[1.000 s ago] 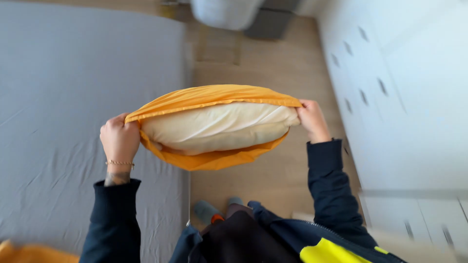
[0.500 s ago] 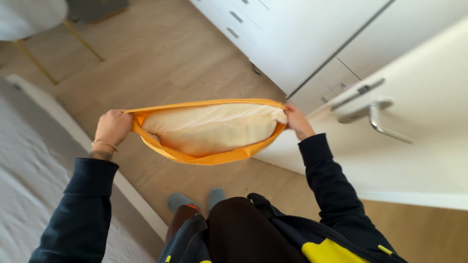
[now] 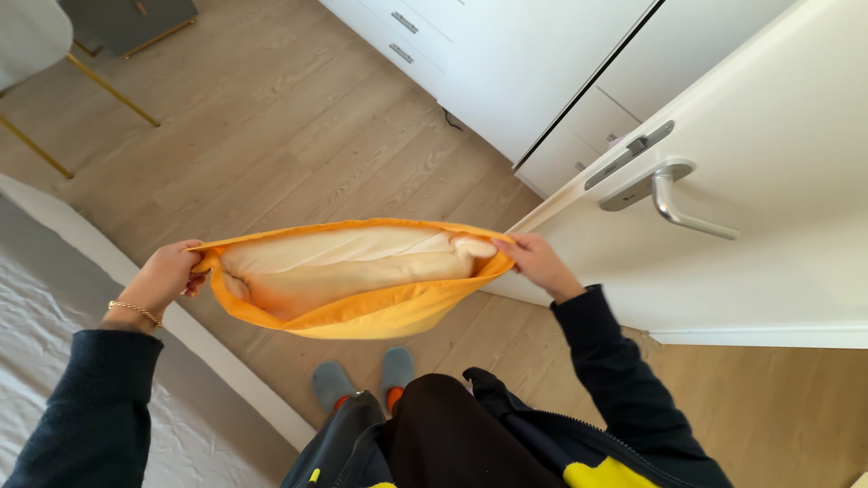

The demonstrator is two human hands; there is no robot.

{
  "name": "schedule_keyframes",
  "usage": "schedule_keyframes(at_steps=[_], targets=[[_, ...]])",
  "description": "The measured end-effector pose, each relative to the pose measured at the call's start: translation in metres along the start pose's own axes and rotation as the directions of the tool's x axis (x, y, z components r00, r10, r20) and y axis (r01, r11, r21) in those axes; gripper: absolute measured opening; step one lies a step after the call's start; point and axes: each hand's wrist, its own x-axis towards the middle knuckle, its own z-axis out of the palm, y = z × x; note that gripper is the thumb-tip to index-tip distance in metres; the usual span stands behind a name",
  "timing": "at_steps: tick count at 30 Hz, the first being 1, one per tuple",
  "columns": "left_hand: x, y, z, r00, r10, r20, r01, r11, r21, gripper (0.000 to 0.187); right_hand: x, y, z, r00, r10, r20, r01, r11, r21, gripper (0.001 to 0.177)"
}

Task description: The person places a pillow and a foam mattress topper on a bed, then unfolds a yellow pillowcase. They insert the pillow into the case, pull the fabric over the corners, and smooth the surface to complete the task.

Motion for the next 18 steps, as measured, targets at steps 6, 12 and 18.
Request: schedule_keyframes(at_steps=[6, 12, 18], targets=[[-0.021, 0.025, -0.028, 0.999, 0.048, 0.014, -0.049, 0.997, 0.052, 0.029, -0.016, -0.061, -0.004, 0.988, -0.065, -0.140, 0.062, 0.998, -0.024, 0.030], [-0.064, 0.066, -0.010, 0.795, 0.534, -0.287, -0.149, 0.632, 0.761, 0.024, -0.018, -0.074, 0.003, 0.957, -0.170, -0.234, 0.111, 0.963, -0.246, 0.035], [-0.044, 0.053, 0.004, 0.730, 0.476, -0.490, 0.136, 0.601, 0.787, 0.011, -0.015, -0.077, 0.028, 0.948, -0.180, -0.261, 0.133, 0.973, -0.188, 0.033]])
